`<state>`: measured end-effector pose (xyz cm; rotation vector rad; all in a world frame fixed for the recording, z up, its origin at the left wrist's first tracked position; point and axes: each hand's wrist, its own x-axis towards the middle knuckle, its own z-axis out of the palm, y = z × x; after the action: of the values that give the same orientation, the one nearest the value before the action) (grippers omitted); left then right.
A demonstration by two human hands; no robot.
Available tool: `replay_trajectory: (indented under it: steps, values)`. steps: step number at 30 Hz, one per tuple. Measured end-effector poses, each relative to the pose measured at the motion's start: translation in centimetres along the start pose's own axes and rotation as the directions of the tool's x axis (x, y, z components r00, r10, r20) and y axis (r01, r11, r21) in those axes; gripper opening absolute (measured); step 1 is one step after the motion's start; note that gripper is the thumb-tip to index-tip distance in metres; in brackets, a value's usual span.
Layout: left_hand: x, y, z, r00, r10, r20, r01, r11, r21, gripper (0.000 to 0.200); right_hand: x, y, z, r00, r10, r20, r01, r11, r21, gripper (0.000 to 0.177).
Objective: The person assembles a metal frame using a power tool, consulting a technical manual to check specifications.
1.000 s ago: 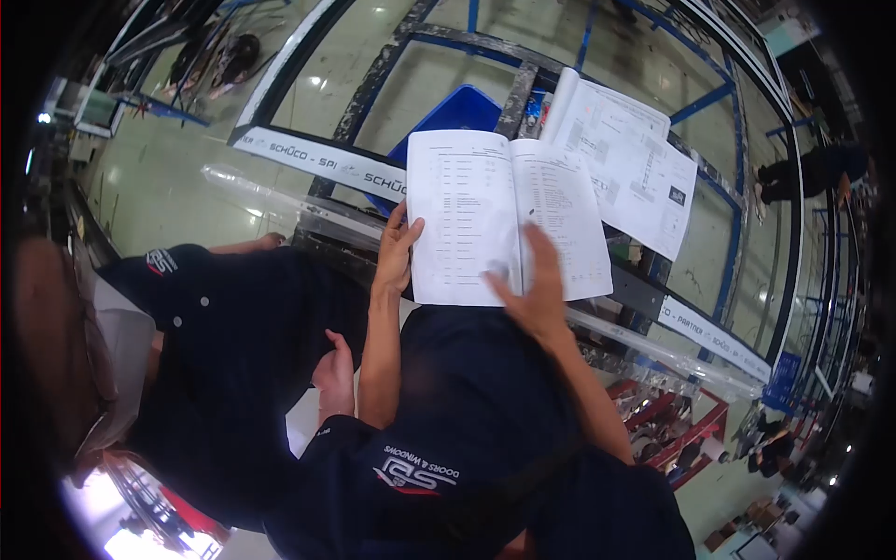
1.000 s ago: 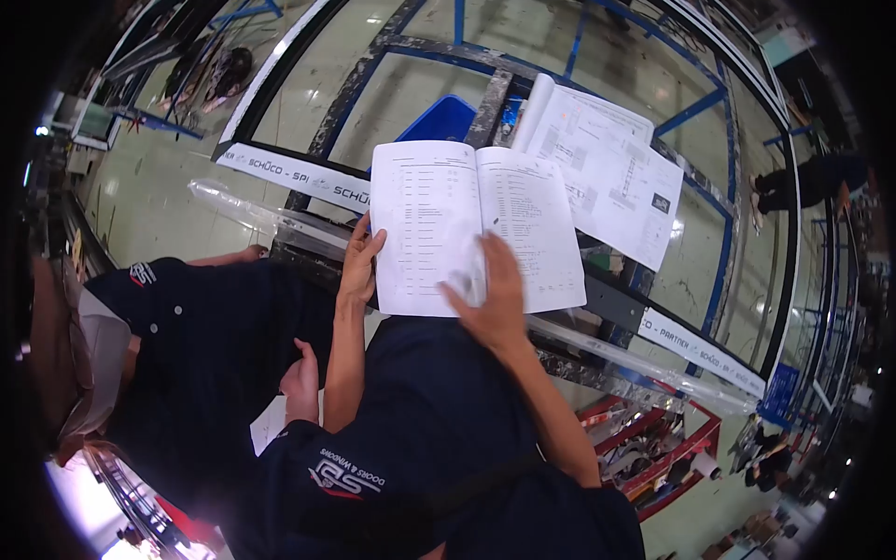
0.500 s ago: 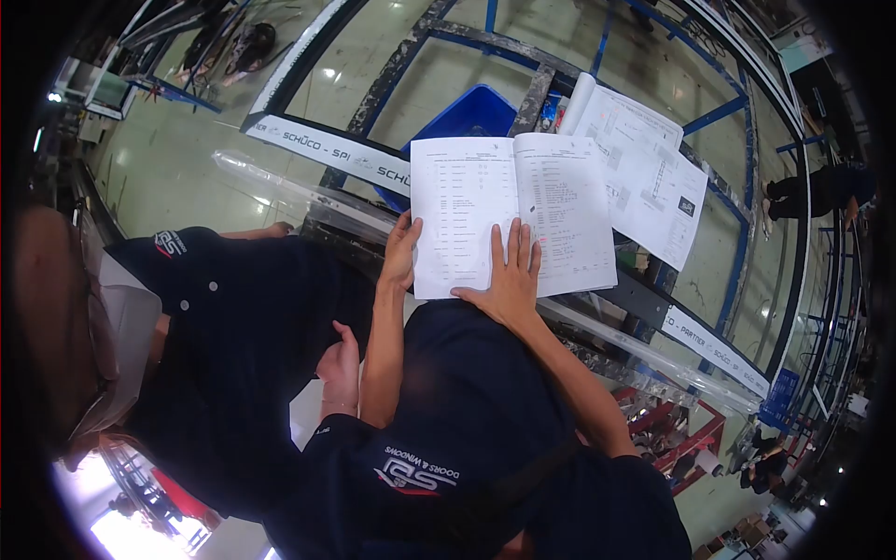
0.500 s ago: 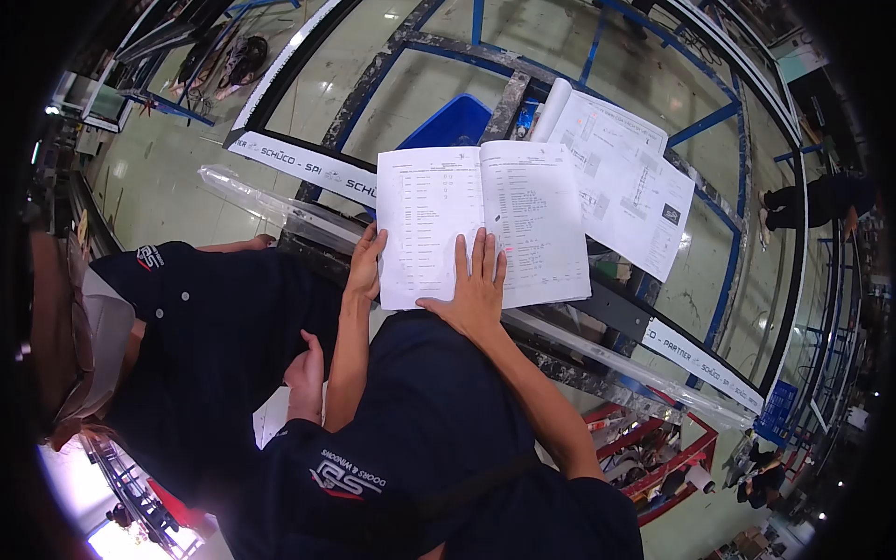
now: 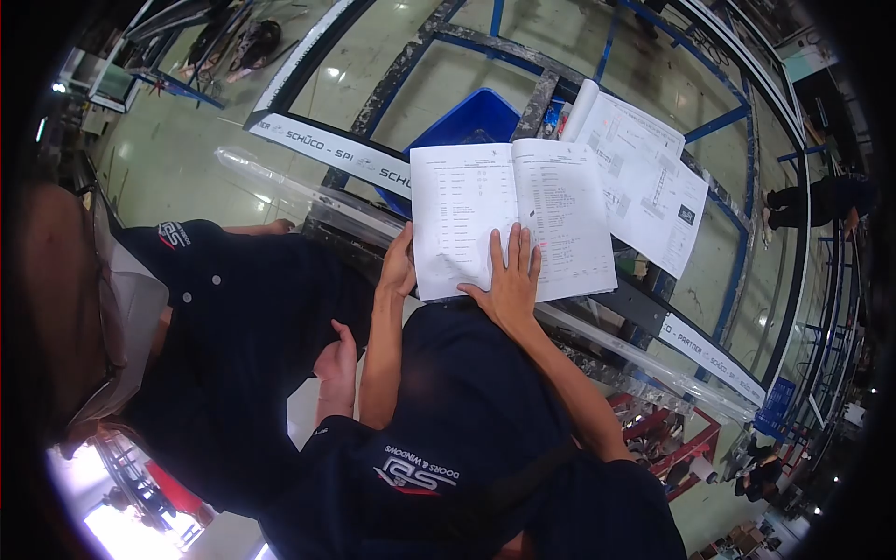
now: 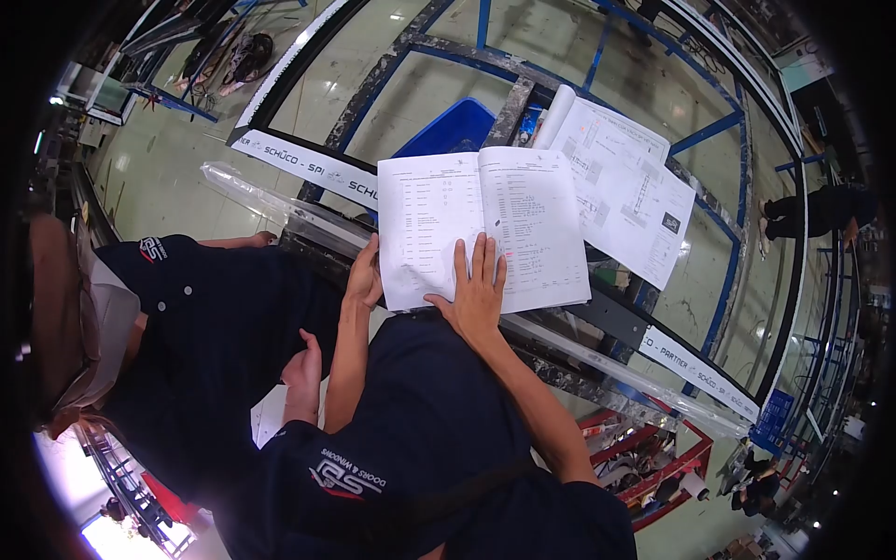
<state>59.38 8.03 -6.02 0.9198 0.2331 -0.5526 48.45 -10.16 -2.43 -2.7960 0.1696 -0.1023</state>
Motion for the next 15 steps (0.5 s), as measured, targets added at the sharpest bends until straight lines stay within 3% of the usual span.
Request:
replay_trajectory:
  steps: [5,6,7,9,10,12,15]
  values:
    - [-0.3,0.0,-0.1,1.0,-0.004,0.022,0.004,1.0,-0.009,0.041,0.6,1.9,0.0,0.983,-0.008,-0.181,0.026,0.995,0.096,0.057]
    - [-0.4,0.0,-0.1,1.0,-0.003,0.028,0.004,1.0,-0.01,0.041,0.7,2.7,-0.2,0.961,0.178,-0.21,-0.111,0.949,0.295,0.047]
    - [-0.6,0.0,-0.2,0.999,-0.004,0.037,0.005,1.0,-0.018,0.041,0.9,3.3,-0.9,0.912,0.359,-0.198,-0.227,0.845,0.484,0.037]
    - [-0.6,0.0,-0.6,0.998,-0.005,0.055,0.007,0.999,-0.031,0.041,0.7,3.7,-3.9,0.772,0.624,-0.119,-0.284,0.506,0.815,0.031]
    - [-0.7,-0.2,-0.9,0.998,-0.006,0.064,0.008,0.999,-0.036,0.042,0.2,5.2,-4.2,0.724,0.69,0.014,-0.301,0.297,0.906,0.04]
    - [-0.7,-0.6,-1.9,0.995,-0.021,0.101,0.027,0.998,-0.059,0.042,-1.9,7.8,-3.5,0.72,0.692,0.047,-0.08,0.015,0.997,0.057]
    - [-1.1,-0.9,-1.4,0.995,-0.018,0.099,0.028,0.995,-0.091,0.041,-4.2,8.8,-2.9,0.831,0.501,-0.243,-0.114,0.581,0.806,0.078]
